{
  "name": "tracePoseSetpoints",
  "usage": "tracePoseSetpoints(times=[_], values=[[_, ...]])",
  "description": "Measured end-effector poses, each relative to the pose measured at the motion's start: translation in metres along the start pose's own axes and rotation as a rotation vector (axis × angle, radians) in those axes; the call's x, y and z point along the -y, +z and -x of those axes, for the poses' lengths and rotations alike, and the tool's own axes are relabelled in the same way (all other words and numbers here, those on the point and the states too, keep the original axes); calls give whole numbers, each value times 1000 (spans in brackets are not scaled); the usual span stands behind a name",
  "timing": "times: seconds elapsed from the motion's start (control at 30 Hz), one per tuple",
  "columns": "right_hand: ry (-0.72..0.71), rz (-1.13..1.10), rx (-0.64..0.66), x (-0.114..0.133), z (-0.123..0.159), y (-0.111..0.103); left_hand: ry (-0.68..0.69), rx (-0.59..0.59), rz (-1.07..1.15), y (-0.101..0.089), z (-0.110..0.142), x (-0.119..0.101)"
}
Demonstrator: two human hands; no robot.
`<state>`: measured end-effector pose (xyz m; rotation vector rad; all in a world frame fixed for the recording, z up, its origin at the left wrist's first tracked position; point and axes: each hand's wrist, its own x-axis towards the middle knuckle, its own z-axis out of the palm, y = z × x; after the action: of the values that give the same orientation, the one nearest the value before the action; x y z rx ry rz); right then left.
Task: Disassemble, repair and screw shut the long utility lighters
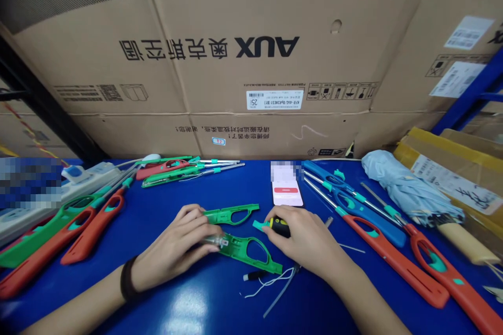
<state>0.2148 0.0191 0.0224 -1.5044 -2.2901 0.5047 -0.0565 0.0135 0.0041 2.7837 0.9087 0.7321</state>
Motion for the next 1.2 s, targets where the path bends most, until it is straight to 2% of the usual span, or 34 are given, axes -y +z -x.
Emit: tracePoseSetpoints(times=[0.17, 0.57, 0.77, 0.9, 0.97, 1.1, 1.2], values=[[10, -3, 1, 0, 0, 1, 19, 26, 41, 0, -2, 2], [-7, -6, -11, 1, 0, -1, 91, 48, 86, -6, -2, -8], [-35, -34, 6, -2, -1, 3, 179, -26, 54, -4, -1, -11], [-58, 3, -83, -1, 2, 0, 145, -76, -4, 0, 2, -8], [-109, -52, -29, 4, 5, -5, 112, -87, -26, 0, 3, -6], [-169, -162, 266, 15, 11, -7, 63, -99, -26, 0, 3, -3], [-140, -134, 330, 18, 13, -2, 55, -85, -47, -1, 3, -2]])
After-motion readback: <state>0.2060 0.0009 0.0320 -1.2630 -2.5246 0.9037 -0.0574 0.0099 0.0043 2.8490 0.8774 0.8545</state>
